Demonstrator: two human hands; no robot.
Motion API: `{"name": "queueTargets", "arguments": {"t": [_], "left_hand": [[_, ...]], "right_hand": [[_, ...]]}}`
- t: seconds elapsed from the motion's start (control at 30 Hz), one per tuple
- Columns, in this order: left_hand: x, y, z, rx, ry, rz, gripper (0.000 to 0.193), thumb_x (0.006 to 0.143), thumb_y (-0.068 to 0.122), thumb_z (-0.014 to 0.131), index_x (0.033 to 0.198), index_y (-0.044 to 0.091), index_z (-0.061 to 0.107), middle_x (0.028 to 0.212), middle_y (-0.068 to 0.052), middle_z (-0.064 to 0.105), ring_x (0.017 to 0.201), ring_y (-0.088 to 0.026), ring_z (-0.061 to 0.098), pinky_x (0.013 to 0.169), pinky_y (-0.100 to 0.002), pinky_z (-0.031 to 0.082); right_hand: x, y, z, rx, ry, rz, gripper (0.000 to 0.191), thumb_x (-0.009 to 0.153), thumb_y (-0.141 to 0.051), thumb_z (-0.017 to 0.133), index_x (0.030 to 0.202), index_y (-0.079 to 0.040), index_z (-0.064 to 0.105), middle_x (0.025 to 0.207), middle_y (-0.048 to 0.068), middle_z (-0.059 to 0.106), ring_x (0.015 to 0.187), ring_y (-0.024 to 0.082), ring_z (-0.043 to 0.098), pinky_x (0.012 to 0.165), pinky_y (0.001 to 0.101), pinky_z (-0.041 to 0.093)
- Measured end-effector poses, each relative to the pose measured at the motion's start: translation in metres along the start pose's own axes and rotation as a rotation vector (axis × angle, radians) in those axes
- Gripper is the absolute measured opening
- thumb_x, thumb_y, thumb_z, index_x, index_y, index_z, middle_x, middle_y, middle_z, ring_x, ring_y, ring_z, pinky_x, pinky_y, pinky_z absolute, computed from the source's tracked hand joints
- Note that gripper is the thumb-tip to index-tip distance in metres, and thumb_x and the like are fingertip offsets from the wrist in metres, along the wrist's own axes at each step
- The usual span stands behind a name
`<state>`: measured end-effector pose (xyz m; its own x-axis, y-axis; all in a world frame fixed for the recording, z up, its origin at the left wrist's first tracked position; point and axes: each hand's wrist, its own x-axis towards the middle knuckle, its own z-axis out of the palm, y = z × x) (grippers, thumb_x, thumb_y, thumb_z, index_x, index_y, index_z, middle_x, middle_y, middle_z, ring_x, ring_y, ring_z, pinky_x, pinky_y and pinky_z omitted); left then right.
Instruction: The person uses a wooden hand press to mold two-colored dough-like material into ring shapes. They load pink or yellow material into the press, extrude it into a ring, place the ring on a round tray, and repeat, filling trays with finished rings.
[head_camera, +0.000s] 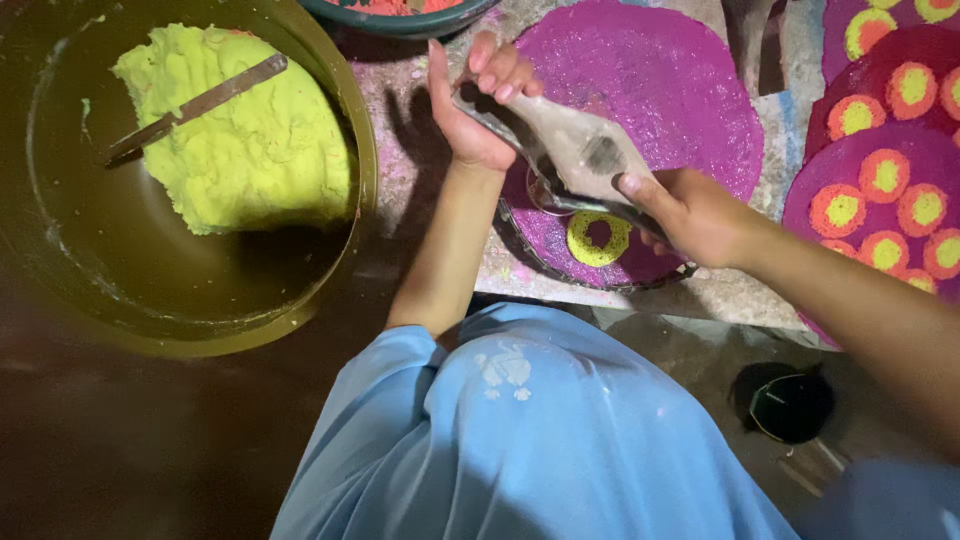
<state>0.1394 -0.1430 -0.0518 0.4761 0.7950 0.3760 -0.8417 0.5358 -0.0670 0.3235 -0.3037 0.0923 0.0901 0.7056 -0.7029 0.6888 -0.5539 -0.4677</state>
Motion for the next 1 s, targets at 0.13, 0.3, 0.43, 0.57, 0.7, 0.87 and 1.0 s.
{"name": "queueTargets", "arguments": {"t": [0.13, 0.3, 0.43, 0.57, 0.7, 0.87, 1.0], "left_hand": [[-0.008, -0.022, -0.011, -0.008, 0.118, 0.05, 0.038, 0.103, 0.054, 0.048, 0.088, 0.019, 0.046, 0.074, 0.007, 0.042, 0.073, -0.011, 0.046, 0.085, -0.036, 0.049], [0.01, -0.032, -0.016, -0.002, 0.133, 0.033, 0.035, 0.1, 0.051, 0.048, 0.085, 0.019, 0.045, 0.07, 0.008, 0.038, 0.067, -0.01, 0.042, 0.078, -0.035, 0.044], [0.025, -0.015, -0.009, 0.166, 0.076, 0.048, 0.038, 0.102, 0.051, 0.047, 0.084, 0.018, 0.044, 0.069, 0.007, 0.034, 0.063, -0.011, 0.038, 0.073, -0.034, 0.041], [0.024, 0.007, 0.001, 0.202, 0.033, 0.047, 0.04, 0.103, 0.053, 0.046, 0.083, 0.018, 0.043, 0.068, 0.007, 0.033, 0.061, -0.01, 0.035, 0.071, -0.032, 0.039], [0.008, 0.015, 0.001, 0.205, 0.119, 0.065, 0.039, 0.103, 0.052, 0.046, 0.082, 0.018, 0.043, 0.067, 0.007, 0.033, 0.061, -0.01, 0.035, 0.071, -0.032, 0.039], [-0.005, -0.014, -0.012, 0.128, 0.248, 0.102, 0.033, 0.1, 0.046, 0.047, 0.081, 0.019, 0.042, 0.066, 0.007, 0.032, 0.061, -0.01, 0.035, 0.069, -0.033, 0.04], [0.013, -0.033, -0.025, 0.08, 0.135, 0.099, 0.03, 0.101, 0.043, 0.044, 0.085, 0.018, 0.045, 0.072, 0.005, 0.041, 0.068, -0.013, 0.043, 0.079, -0.037, 0.044]], "right_hand": [[-0.007, 0.007, -0.007, -0.051, -0.008, 0.057, 0.078, 0.1, -0.063, 0.034, 0.088, 0.007, 0.067, 0.07, 0.019, 0.067, 0.061, 0.029, 0.069, 0.063, 0.0441, 0.056], [-0.006, 0.013, -0.013, -0.281, 0.228, -0.167, 0.069, 0.106, -0.056, 0.041, 0.111, 0.006, 0.07, 0.079, 0.023, 0.066, 0.074, 0.038, 0.067, 0.073, 0.0514, 0.051], [0.004, 0.006, -0.003, -0.199, 0.294, -0.099, 0.059, 0.103, -0.051, 0.047, 0.122, 0.002, 0.067, 0.068, 0.02, 0.066, 0.067, 0.036, 0.068, 0.07, 0.0507, 0.051], [0.016, -0.006, 0.01, -0.107, 0.258, -0.163, 0.057, 0.102, -0.049, 0.046, 0.122, 0.001, 0.067, 0.063, 0.019, 0.063, 0.062, 0.034, 0.067, 0.065, 0.0481, 0.051], [0.021, -0.003, 0.019, -0.106, 0.174, -0.148, 0.064, 0.106, -0.052, 0.043, 0.101, 0.006, 0.07, 0.065, 0.017, 0.065, 0.063, 0.032, 0.068, 0.066, 0.0462, 0.052], [0.019, 0.022, 0.006, -0.174, 0.123, -0.006, 0.07, 0.105, -0.057, 0.04, 0.095, 0.006, 0.069, 0.067, 0.019, 0.067, 0.065, 0.034, 0.069, 0.067, 0.0489, 0.054], [0.019, 0.036, -0.013, -0.387, 0.317, -0.161, 0.066, 0.109, -0.057, 0.046, 0.107, 0.003, 0.071, 0.075, 0.022, 0.066, 0.074, 0.035, 0.064, 0.071, 0.0505, 0.051]]}}
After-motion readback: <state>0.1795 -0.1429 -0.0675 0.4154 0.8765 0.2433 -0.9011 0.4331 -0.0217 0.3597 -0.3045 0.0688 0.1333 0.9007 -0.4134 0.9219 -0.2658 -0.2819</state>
